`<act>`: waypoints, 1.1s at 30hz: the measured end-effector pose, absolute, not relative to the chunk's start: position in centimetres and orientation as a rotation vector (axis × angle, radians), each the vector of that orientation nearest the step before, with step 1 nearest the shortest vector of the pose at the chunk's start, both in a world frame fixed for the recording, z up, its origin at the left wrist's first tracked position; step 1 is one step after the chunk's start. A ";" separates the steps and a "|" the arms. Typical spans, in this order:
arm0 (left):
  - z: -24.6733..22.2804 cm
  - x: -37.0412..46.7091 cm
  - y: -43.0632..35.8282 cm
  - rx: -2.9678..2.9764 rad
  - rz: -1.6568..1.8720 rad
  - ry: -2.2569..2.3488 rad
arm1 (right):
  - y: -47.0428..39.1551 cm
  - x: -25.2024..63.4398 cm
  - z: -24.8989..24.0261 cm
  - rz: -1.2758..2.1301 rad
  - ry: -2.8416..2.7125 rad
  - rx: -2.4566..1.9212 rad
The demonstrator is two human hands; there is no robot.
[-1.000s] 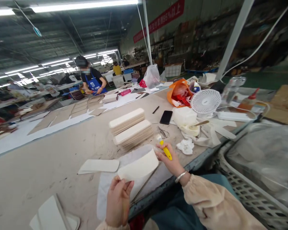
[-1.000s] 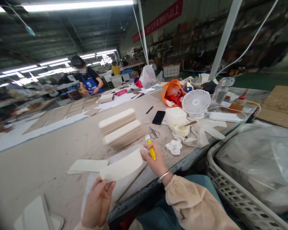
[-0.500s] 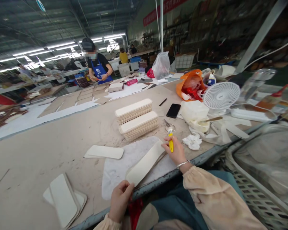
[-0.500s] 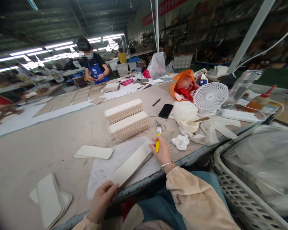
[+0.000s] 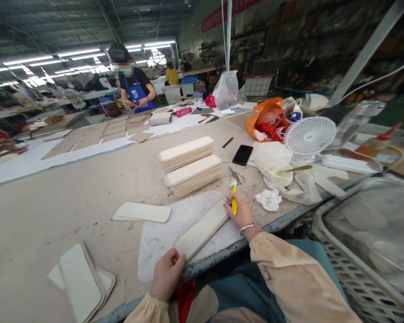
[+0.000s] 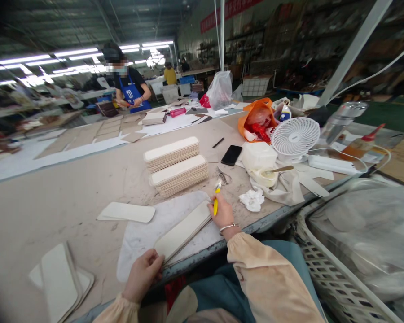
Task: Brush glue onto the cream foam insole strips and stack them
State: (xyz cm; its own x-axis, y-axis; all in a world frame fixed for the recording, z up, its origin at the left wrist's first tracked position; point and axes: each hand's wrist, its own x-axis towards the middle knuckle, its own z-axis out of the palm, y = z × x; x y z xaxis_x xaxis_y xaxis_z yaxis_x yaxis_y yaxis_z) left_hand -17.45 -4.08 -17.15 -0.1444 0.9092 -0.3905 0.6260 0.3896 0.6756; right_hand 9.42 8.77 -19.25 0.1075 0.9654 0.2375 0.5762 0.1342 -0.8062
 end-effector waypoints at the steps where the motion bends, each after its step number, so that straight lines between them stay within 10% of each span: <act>1: -17.2 -17.5 -4.0 1.310 0.454 1.857 | 8.8 9.4 -19.4 0.571 -1.576 -1.549; 33: -17.3 -19.2 -3.0 1.374 0.354 1.826 | 5.3 7.8 -17.9 0.214 -2.007 -1.082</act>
State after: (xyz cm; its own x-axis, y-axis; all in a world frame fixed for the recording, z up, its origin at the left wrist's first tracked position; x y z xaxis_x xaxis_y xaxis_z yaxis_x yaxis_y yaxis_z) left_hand -19.21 -3.01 -17.31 -0.0841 0.8991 -0.4295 0.6735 0.3690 0.6405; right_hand 7.77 5.27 -17.88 -0.2881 0.7573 0.5861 0.6168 0.6149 -0.4914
